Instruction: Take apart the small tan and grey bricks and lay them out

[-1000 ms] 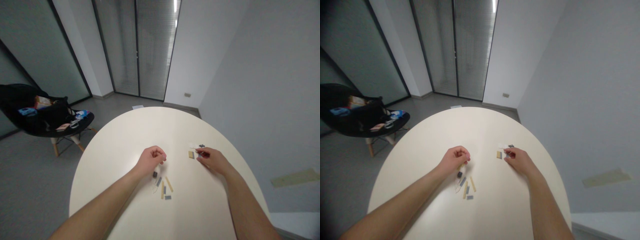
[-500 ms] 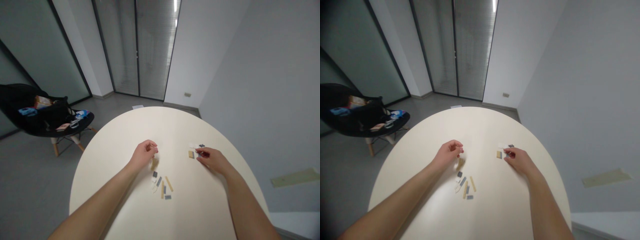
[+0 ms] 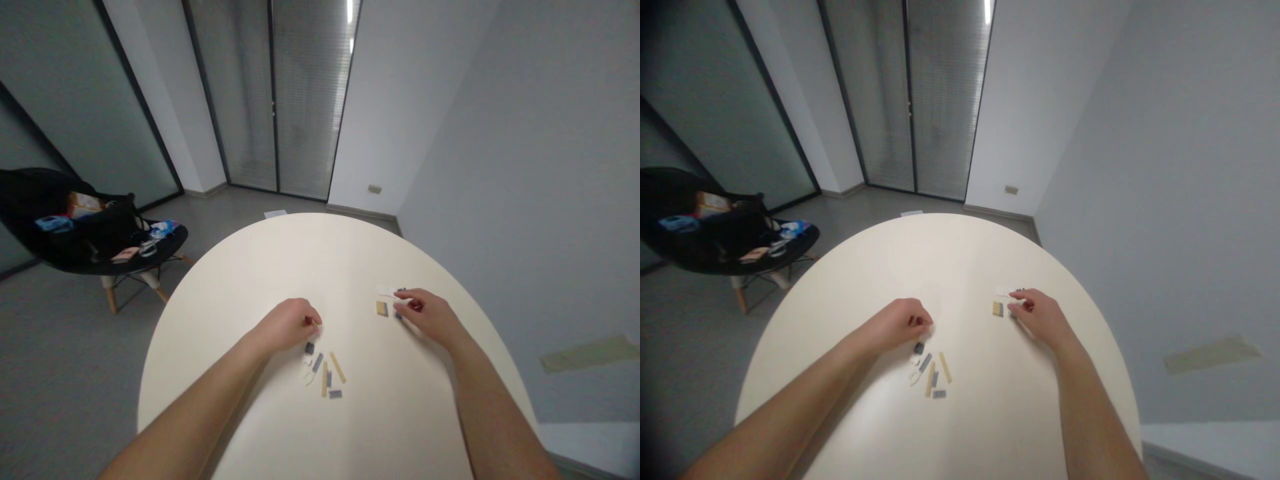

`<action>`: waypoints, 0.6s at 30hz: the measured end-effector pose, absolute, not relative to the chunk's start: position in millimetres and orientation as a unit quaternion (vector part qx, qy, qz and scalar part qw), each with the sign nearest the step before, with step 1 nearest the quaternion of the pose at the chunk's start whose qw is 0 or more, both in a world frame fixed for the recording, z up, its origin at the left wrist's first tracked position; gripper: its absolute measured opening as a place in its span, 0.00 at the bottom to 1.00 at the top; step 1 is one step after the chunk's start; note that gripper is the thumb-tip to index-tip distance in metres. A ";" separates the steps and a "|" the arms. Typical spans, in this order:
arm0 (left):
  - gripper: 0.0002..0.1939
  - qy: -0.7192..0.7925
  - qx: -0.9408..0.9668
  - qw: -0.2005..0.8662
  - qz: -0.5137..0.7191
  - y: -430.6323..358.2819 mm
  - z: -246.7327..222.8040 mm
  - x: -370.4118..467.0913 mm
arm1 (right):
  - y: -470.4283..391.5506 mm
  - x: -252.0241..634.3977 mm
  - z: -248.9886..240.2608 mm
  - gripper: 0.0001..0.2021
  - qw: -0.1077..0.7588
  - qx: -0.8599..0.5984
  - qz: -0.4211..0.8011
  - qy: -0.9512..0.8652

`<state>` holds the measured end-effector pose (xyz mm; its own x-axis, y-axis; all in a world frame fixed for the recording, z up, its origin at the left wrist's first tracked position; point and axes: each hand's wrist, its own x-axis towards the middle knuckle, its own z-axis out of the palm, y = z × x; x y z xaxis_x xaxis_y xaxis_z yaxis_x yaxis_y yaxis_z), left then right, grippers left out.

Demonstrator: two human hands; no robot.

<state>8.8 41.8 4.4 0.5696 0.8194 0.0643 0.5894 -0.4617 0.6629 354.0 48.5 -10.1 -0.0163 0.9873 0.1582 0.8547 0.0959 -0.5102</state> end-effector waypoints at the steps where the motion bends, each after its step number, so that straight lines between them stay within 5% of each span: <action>1: 0.09 0.397 0.846 0.310 0.176 39.5 7.0 10.0 | 48.1 351.1 -7.4 0.18 0.247 -0.655 0.131 -0.702; 8: 0.07 0.287 0.891 0.337 0.102 30.5 13.7 17.9 | 28.6 297.5 19.1 0.15 0.178 -0.580 0.221 -0.763; 14: 0.05 0.337 0.884 0.311 0.089 27.7 4.8 21.7 | 6.9 243.3 22.5 0.31 0.052 -0.490 0.316 -0.811; 18: 0.04 0.350 0.881 0.306 0.083 26.7 3.3 22.2 | 5.1 231.4 18.0 0.28 0.027 -0.450 0.291 -0.844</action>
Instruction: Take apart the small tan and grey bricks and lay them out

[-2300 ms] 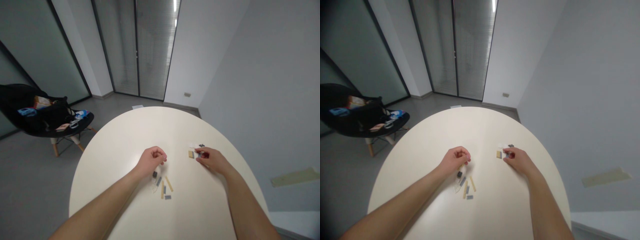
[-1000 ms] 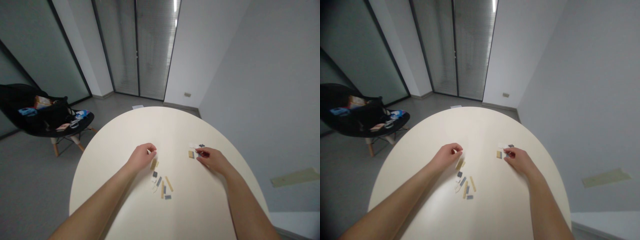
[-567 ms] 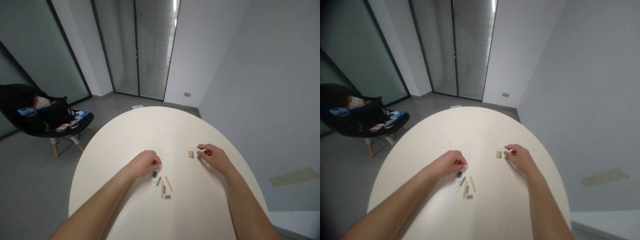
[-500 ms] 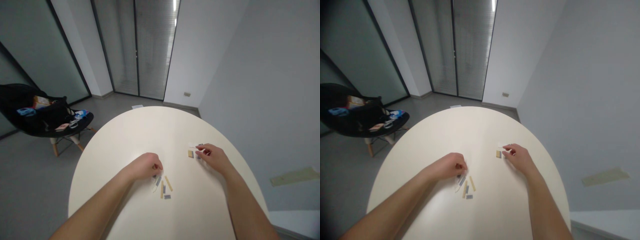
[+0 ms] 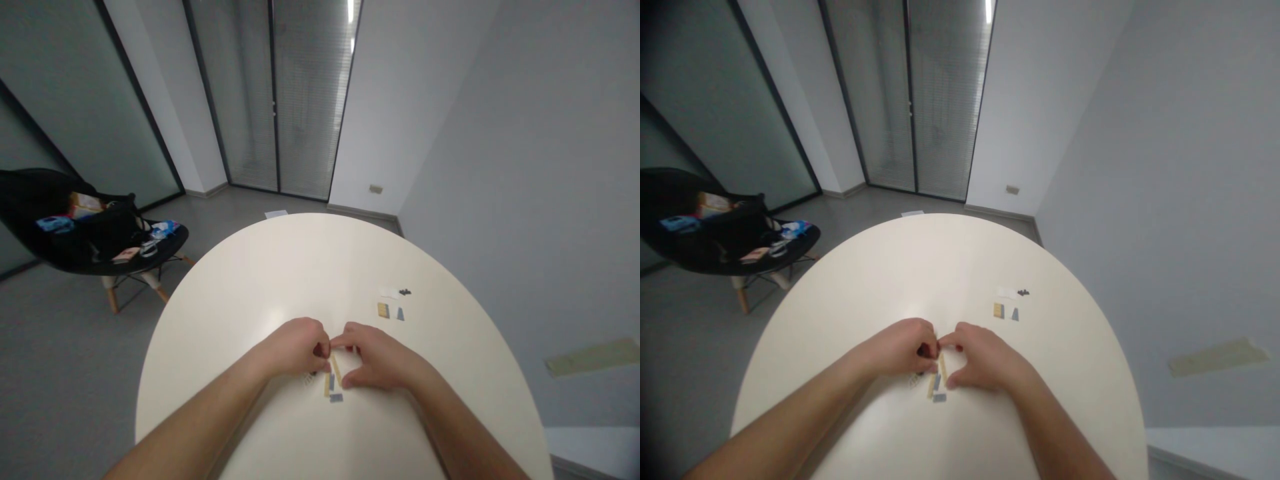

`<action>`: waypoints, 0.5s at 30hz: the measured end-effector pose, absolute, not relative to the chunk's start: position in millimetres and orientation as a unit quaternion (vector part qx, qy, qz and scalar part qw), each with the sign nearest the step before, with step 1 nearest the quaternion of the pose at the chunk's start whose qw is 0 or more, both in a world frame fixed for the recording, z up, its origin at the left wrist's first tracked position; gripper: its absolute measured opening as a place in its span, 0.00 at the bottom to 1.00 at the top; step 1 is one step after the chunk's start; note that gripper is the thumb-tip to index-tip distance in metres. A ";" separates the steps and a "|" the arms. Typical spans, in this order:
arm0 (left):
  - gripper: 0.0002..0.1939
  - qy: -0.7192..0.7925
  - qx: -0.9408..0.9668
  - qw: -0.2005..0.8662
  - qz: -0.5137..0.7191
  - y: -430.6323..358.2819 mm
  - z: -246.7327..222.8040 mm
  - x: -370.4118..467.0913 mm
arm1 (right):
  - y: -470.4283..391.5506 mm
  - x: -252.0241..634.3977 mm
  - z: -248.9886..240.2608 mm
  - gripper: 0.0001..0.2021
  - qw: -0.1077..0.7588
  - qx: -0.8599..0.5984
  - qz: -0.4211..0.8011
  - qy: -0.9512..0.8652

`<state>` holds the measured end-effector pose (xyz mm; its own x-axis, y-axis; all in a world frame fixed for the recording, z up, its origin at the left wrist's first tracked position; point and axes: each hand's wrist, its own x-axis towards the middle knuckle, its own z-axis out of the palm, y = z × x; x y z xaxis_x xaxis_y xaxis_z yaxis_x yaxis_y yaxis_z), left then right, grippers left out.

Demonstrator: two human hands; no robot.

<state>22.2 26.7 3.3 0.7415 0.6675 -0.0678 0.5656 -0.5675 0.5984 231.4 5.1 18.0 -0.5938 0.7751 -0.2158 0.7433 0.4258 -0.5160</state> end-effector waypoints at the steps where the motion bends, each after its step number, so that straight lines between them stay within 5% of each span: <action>1: 0.04 0.352 0.881 0.305 0.083 26.7 3.4 22.2 | 5.1 230.7 17.3 0.27 0.026 -0.447 0.289 -0.846; 8: 0.04 0.351 0.882 0.301 0.093 27.9 2.0 22.5 | 1.2 225.9 17.9 0.15 0.055 -0.436 0.294 -0.849; 15: 0.04 0.358 0.873 0.318 0.093 28.3 1.6 24.5 | 1.9 223.7 15.8 0.16 0.083 -0.443 0.291 -0.844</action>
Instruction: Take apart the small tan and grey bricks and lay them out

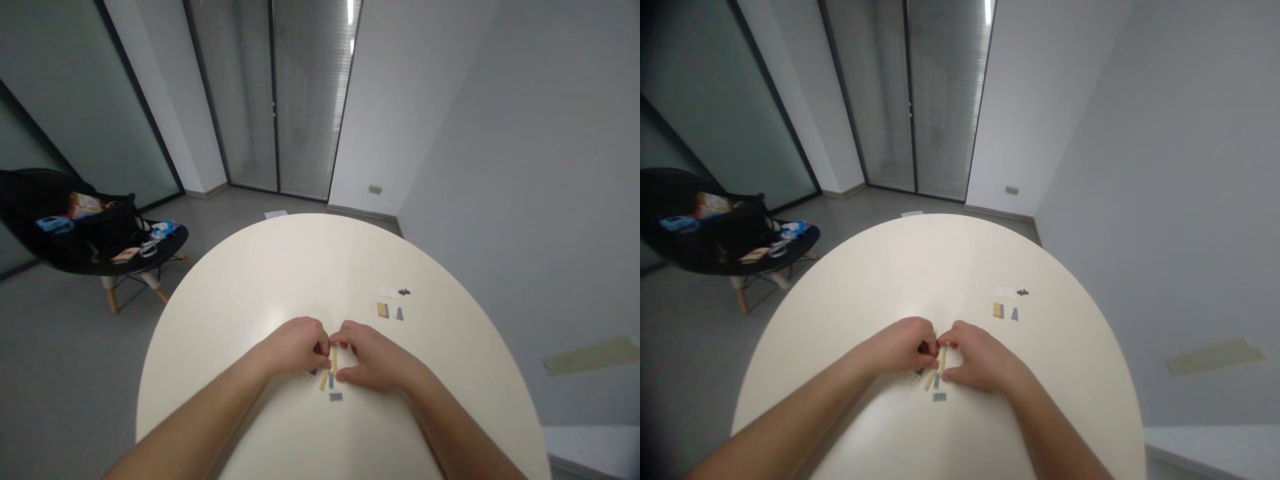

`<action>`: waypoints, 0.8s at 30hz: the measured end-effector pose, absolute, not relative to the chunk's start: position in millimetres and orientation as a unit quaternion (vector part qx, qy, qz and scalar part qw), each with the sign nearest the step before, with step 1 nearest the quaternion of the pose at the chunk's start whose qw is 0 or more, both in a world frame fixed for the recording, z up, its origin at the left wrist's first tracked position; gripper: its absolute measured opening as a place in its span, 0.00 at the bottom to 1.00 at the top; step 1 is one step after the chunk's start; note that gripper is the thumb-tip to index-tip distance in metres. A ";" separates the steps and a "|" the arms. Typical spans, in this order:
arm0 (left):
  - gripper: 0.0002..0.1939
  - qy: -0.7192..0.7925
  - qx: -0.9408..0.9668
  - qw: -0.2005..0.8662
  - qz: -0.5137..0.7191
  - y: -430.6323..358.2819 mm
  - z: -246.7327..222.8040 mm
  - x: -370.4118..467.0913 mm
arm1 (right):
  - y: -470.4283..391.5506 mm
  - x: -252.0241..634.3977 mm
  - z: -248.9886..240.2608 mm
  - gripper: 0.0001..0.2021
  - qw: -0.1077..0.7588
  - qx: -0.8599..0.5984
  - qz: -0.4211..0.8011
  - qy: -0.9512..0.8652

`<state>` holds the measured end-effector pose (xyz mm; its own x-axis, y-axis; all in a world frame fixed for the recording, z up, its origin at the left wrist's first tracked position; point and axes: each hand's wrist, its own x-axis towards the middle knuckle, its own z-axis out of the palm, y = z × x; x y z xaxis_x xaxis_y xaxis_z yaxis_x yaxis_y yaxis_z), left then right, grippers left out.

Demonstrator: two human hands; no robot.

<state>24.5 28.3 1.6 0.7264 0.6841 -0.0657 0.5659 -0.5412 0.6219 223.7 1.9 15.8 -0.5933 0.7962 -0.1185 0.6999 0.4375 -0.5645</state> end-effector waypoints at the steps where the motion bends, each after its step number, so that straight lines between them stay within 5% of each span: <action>1: 0.04 0.359 0.873 0.317 0.095 28.3 1.3 24.6 | 2.3 224.2 15.2 0.16 0.087 -0.444 0.290 -0.843; 11: 0.07 0.344 0.892 0.272 0.112 28.7 -1.9 24.7 | 8.0 229.9 11.3 0.04 0.095 -0.481 0.272 -0.828; 24: 0.09 0.347 0.885 0.282 0.127 28.8 0.2 27.7 | 4.5 225.1 14.4 0.02 0.066 -0.510 0.272 -0.813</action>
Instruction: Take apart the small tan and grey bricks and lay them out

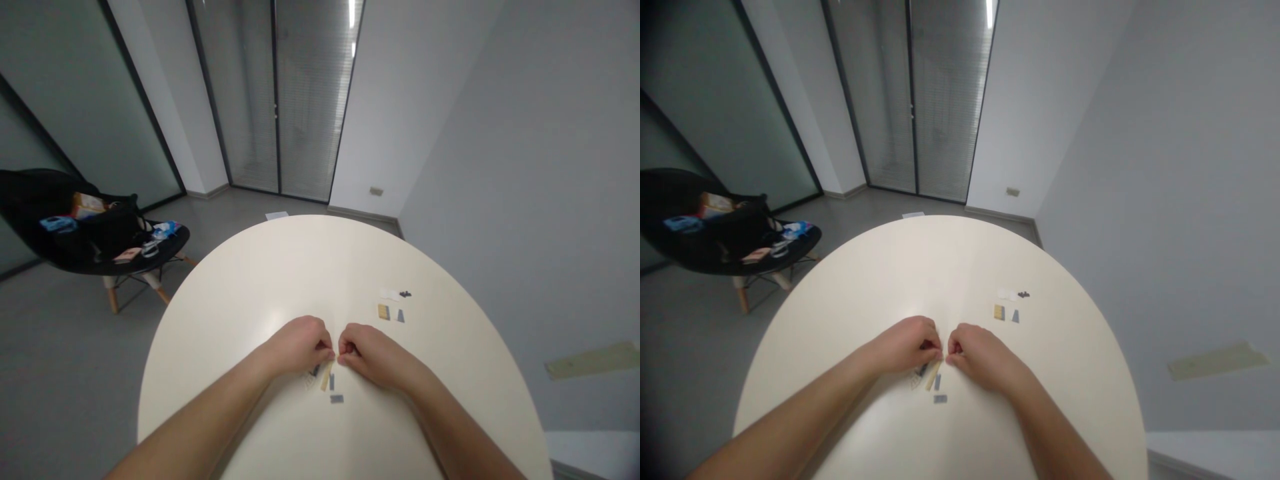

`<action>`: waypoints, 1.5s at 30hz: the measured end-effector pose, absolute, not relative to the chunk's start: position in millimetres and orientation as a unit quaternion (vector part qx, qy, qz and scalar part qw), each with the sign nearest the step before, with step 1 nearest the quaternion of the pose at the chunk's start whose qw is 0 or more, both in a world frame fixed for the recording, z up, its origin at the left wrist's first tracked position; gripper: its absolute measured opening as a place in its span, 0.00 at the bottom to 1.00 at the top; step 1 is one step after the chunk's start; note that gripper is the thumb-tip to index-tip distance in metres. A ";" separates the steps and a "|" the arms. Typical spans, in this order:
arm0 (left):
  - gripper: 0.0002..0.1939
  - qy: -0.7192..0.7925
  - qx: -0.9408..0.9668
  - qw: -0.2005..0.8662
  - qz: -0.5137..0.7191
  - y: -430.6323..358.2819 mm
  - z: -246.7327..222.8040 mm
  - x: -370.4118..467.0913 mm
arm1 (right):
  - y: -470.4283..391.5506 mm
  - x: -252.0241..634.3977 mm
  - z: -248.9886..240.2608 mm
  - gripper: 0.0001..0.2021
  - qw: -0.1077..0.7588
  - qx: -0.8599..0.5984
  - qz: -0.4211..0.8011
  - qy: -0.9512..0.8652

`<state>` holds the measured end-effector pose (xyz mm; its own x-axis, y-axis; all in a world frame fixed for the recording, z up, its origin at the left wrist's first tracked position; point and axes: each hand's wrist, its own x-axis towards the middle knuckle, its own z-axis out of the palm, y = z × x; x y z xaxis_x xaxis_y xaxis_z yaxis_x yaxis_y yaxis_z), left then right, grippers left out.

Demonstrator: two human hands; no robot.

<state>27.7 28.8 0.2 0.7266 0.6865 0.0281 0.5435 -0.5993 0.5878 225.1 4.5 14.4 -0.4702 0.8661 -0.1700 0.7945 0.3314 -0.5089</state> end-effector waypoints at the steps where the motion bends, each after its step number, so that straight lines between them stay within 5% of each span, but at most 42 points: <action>1: 0.09 0.345 0.888 0.278 0.124 29.0 -0.1 27.6 | 4.5 224.7 14.9 0.02 0.061 -0.511 0.272 -0.813; 15: 0.09 0.310 0.896 0.278 0.152 30.5 -1.7 29.6 | 5.1 223.1 14.1 0.07 0.111 -0.500 0.309 -0.801; 30: 0.12 0.381 0.748 0.489 0.236 30.9 3.4 26.3 | 8.6 229.3 10.7 0.10 0.259 -0.509 0.386 -0.724; 45: 0.12 0.381 0.841 0.310 0.226 31.1 8.3 27.6 | 14.4 229.1 5.4 0.18 0.407 -0.500 0.489 -0.589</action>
